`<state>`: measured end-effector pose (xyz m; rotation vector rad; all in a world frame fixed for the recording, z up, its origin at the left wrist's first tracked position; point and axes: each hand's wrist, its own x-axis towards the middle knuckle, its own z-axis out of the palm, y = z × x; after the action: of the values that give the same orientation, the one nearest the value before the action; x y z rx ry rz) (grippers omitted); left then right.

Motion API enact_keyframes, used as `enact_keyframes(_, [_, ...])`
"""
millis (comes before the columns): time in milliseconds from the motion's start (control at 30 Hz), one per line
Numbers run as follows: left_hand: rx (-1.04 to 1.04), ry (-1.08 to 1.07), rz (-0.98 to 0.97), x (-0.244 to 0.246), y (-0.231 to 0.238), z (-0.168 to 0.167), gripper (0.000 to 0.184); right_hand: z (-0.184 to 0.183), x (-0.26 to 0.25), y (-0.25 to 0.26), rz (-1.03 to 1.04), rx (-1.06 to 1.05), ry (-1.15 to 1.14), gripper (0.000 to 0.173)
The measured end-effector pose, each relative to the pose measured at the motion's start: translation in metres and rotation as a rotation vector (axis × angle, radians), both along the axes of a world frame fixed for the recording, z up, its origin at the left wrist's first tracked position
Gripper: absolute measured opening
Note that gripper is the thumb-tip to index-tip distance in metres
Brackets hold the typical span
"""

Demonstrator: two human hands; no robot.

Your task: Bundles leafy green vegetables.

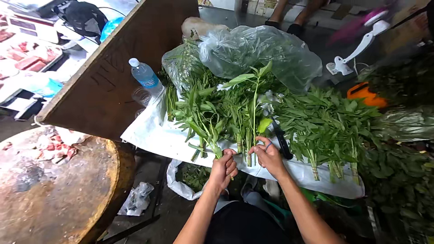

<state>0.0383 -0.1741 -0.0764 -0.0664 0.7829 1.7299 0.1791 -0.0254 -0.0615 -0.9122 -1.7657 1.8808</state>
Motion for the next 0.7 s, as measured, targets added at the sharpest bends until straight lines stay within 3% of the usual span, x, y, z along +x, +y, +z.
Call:
enact_keyframes(167, [-0.062, 0.118, -0.020, 0.014, 0.011, 0.005, 0.018, 0.008, -0.002, -0.019, 0.065, 0.011, 0.135, 0.032])
enact_keyframes(300, [-0.088, 0.168, -0.049, 0.015, 0.010, 0.007, 0.022, 0.004, -0.008, -0.029, 0.153, -0.019, 0.159, 0.031])
enact_keyframes(533, [-0.100, 0.247, 0.050, 0.007, -0.006, 0.009, 0.017, -0.009, -0.011, -0.060, 0.158, -0.096, 0.185, 0.013])
enact_keyframes(700, [-0.085, 0.274, 0.131, 0.000, -0.015, 0.016, 0.018, -0.008, -0.013, -0.077, 0.135, -0.116, 0.183, 0.026])
